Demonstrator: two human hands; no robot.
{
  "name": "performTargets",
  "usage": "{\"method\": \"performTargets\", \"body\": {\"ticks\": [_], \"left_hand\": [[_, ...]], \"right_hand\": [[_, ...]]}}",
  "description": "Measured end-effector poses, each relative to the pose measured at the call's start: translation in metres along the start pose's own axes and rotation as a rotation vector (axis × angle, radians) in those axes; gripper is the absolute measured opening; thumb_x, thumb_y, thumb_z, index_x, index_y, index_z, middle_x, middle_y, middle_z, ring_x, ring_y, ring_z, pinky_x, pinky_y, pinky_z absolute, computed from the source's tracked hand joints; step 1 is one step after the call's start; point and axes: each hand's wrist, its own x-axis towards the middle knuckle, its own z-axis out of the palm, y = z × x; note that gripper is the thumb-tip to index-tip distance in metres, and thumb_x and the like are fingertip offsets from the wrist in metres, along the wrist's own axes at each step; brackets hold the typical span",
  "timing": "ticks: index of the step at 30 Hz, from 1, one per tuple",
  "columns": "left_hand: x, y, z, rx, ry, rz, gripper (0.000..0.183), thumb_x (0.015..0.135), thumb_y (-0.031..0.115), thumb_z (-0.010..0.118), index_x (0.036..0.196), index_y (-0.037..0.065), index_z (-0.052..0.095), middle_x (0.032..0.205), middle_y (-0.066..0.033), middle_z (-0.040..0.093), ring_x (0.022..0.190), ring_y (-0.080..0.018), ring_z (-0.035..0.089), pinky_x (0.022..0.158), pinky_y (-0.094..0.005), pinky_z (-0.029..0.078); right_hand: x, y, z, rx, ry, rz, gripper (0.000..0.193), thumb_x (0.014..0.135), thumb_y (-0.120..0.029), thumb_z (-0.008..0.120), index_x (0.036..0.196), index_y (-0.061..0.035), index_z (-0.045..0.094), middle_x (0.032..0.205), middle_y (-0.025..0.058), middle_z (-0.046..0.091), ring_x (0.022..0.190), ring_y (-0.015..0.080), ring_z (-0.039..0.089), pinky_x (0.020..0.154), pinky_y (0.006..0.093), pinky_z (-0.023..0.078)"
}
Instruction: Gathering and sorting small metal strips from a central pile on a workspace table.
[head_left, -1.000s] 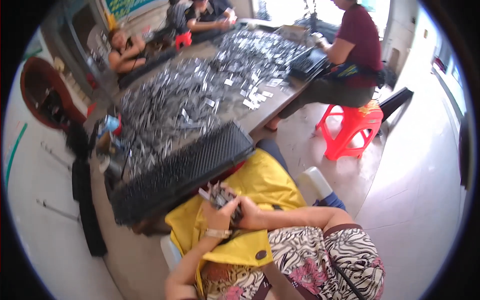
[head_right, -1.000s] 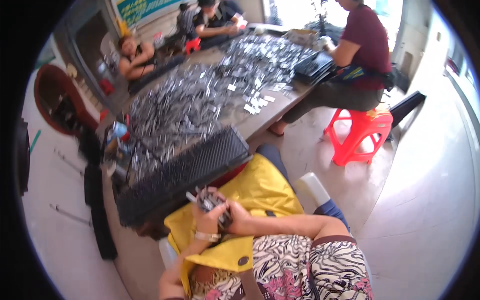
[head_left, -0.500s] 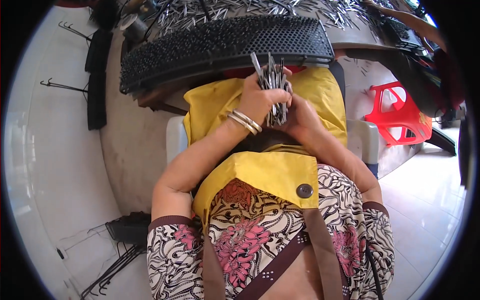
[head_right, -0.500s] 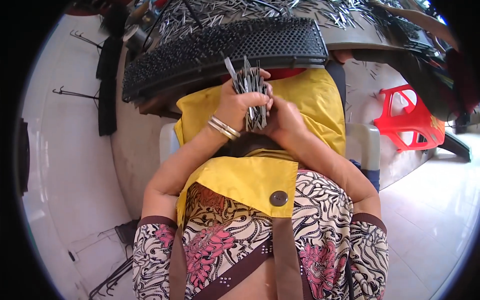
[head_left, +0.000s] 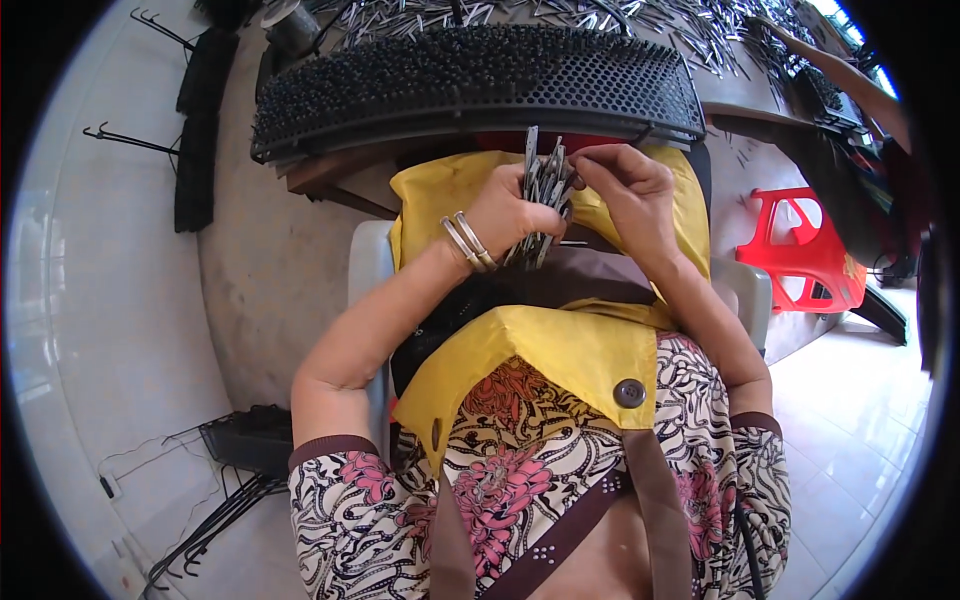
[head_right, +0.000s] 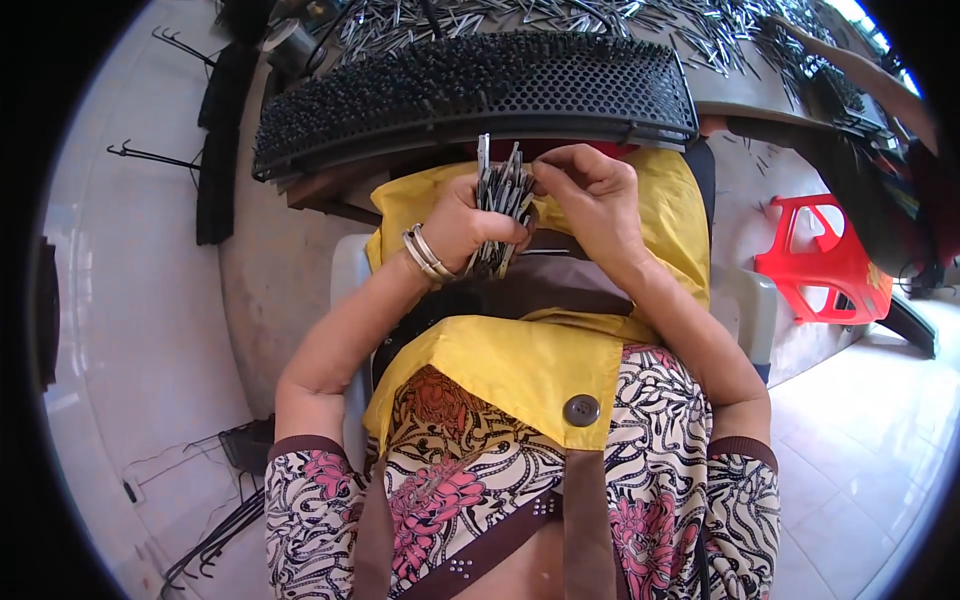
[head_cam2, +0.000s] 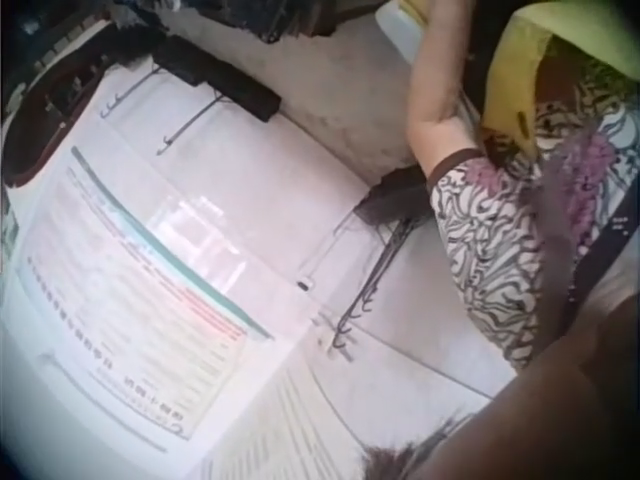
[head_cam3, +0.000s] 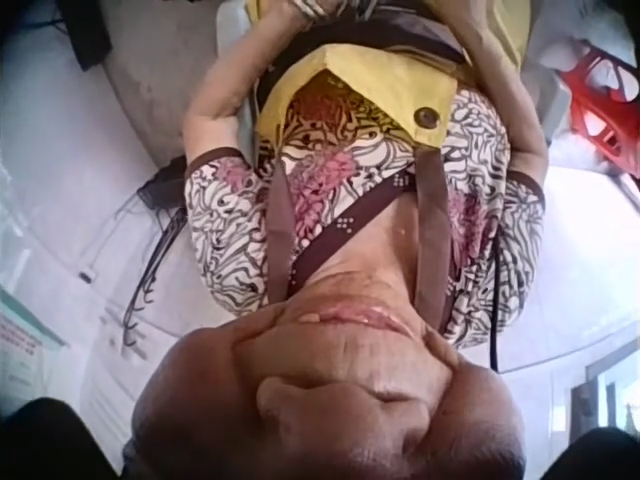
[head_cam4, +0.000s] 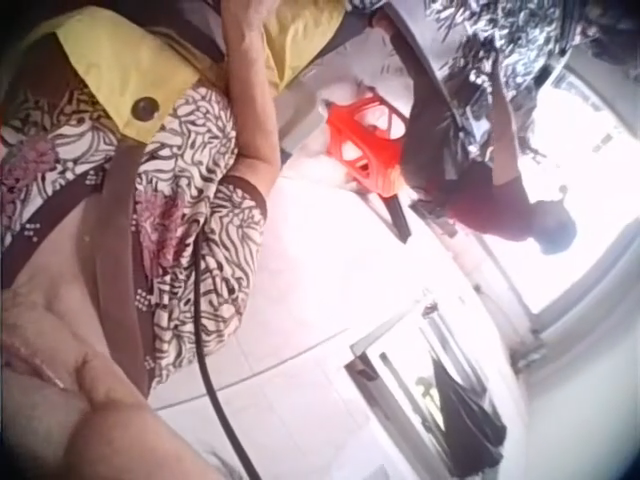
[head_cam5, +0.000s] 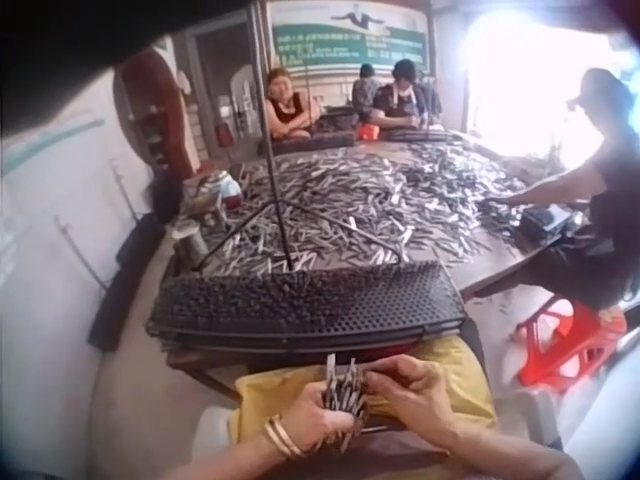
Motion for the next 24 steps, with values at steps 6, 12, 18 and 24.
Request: {"method": "performTargets", "body": {"ticks": [6, 12, 18, 24], "left_hand": [[0.001, -0.009, -0.004, -0.092, 0.075, -0.004, 0.039, 0.06, -0.006, 0.058, 0.098, 0.0, 0.054, 0.068, -0.0075, 0.058, 0.056, -0.0152, 0.056, 0.051, -0.0265, 0.046], [0.0, -0.003, -0.005, -0.354, 0.085, 0.007, 0.041, 0.062, -0.008, 0.055, 0.101, 0.0, 0.05, 0.072, -0.0109, 0.057, 0.057, -0.0196, 0.057, 0.049, -0.0288, 0.047], [-0.008, -0.006, -0.003, -0.367, 0.016, -0.02, 0.042, 0.061, -0.005, 0.057, 0.102, 0.0, 0.049, 0.075, -0.0126, 0.058, 0.06, -0.0217, 0.058, 0.054, -0.0312, 0.048], [-0.015, -0.007, 0.002, -0.437, -0.025, -0.127, 0.04, 0.06, -0.006, 0.056, 0.1, -0.002, 0.051, 0.072, -0.0136, 0.059, 0.059, -0.0218, 0.06, 0.052, -0.0314, 0.05]], "right_hand": [[0.029, -0.011, -0.027, -0.081, 0.145, -0.001, 0.01, 0.08, -0.006, 0.059, 0.084, 0.0031, 0.062, 0.074, 0.005, 0.062, 0.065, 0.0083, 0.056, 0.061, 0.0201, 0.045], [0.086, -0.007, -0.033, -0.386, 0.264, -0.213, 0.014, 0.079, -0.01, 0.061, 0.085, 0.0029, 0.061, 0.072, 0.0056, 0.062, 0.063, 0.0088, 0.057, 0.06, 0.0205, 0.045], [0.131, 0.011, -0.04, -0.49, 0.311, -0.42, 0.017, 0.077, -0.013, 0.063, 0.085, 0.0018, 0.062, 0.07, 0.0041, 0.062, 0.064, 0.0071, 0.057, 0.059, 0.0196, 0.044], [0.143, 0.013, -0.037, -0.598, 0.314, -0.485, 0.016, 0.076, -0.013, 0.064, 0.084, 0.0005, 0.063, 0.068, 0.0024, 0.062, 0.062, 0.0046, 0.053, 0.058, 0.0185, 0.042]]}}
